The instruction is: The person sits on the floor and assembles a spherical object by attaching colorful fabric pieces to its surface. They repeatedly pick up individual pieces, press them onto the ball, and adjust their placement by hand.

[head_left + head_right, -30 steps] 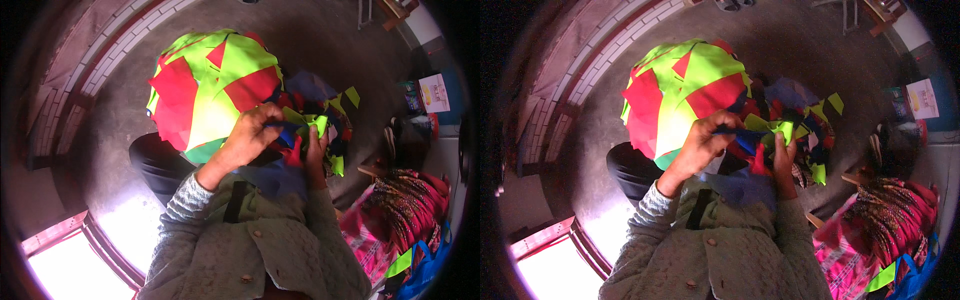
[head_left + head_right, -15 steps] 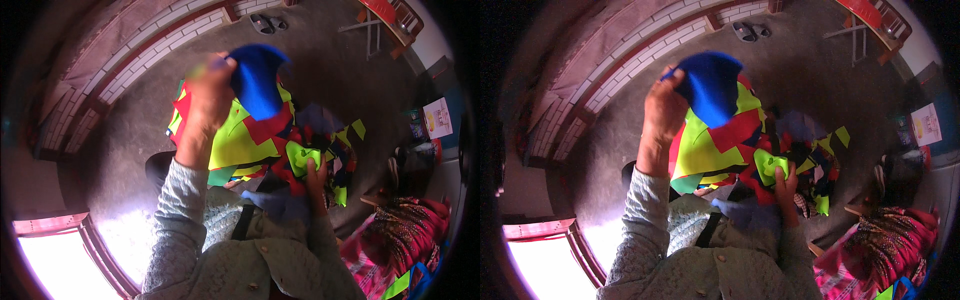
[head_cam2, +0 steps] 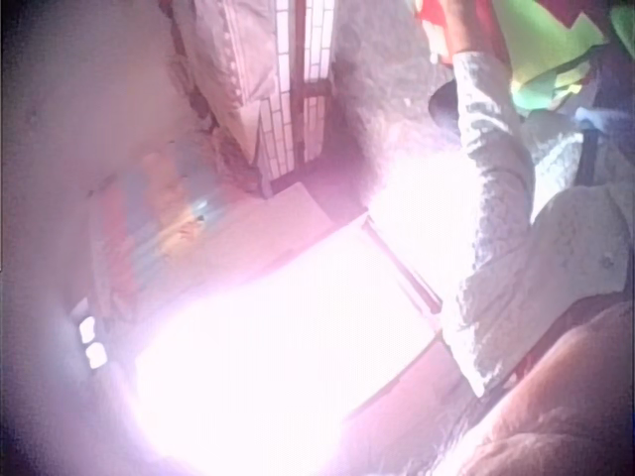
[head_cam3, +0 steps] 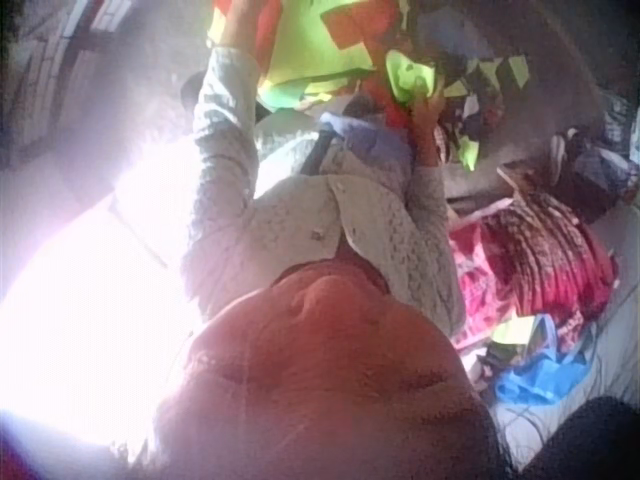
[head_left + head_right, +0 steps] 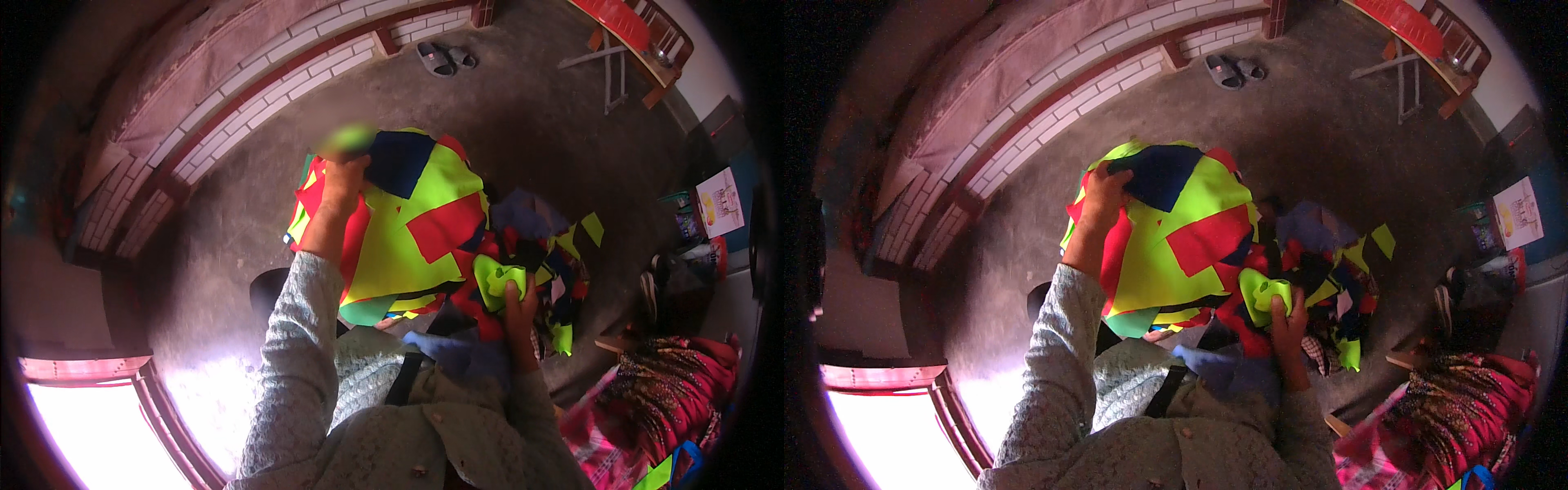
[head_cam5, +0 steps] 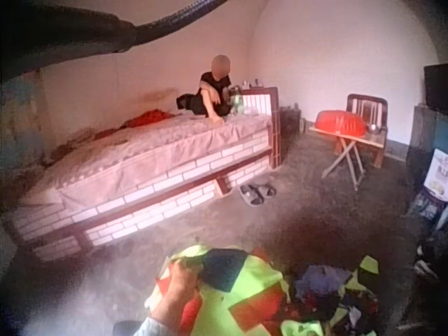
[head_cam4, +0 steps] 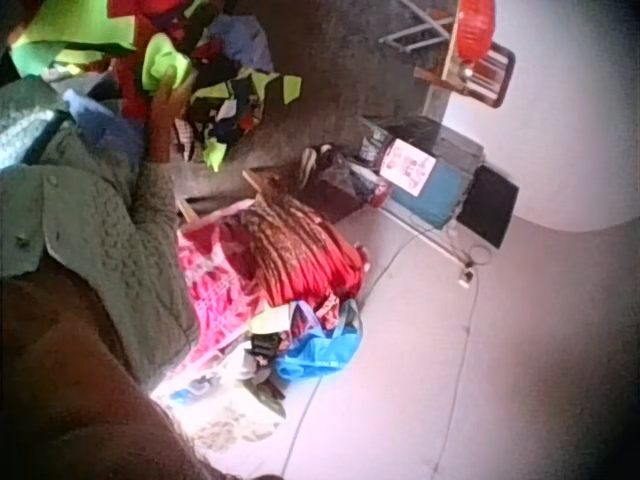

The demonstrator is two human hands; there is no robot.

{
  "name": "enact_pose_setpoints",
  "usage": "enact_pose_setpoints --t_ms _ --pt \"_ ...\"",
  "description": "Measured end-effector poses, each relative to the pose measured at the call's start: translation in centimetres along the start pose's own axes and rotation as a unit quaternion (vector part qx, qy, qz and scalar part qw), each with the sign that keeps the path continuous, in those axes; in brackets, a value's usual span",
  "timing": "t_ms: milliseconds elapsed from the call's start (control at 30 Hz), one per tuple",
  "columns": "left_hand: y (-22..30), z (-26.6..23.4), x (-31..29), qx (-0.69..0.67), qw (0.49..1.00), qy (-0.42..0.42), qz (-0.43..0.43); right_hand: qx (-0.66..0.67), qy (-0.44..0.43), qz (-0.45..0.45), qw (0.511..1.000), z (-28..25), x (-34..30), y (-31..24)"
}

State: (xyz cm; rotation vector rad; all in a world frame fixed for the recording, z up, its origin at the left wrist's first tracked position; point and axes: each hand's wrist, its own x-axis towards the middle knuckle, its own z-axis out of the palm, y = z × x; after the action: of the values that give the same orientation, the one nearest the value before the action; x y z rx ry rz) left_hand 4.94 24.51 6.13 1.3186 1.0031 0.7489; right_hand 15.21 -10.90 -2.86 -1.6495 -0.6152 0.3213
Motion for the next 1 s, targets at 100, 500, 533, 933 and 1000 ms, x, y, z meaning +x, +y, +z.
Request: enact_pose_setpoints --t_ms 100,500,533,933,1000 --pt "1.0 0.4 -0.4 0.092 0.995 -0.022 0.041 -0.011 0.004 0.003 1.000 -0.2 -0.1 0.2" --pt "1.5 0.1 3.2 0.269 0.863 -0.144 0.403 -0.025 -0.002 0.014 1.000 -0.3 -0.2 -1.0" --pt "1.0 -0.2 3.4 0.291 0.859 -0.140 0.396 -0.032 0.007 0.015 0.999 -0.3 -0.3 -0.6" --pt "-1.1 -0.7 0.3 0.542 0.751 -0.179 0.332 0.017 0.002 0.023 1.000 -0.2 0.0 -0.4" --pt "-1.6 -0.5 -0.2 0.567 0.715 -0.136 0.386 0.025 0.010 0.025 0.999 0.0 0.2 -0.9"
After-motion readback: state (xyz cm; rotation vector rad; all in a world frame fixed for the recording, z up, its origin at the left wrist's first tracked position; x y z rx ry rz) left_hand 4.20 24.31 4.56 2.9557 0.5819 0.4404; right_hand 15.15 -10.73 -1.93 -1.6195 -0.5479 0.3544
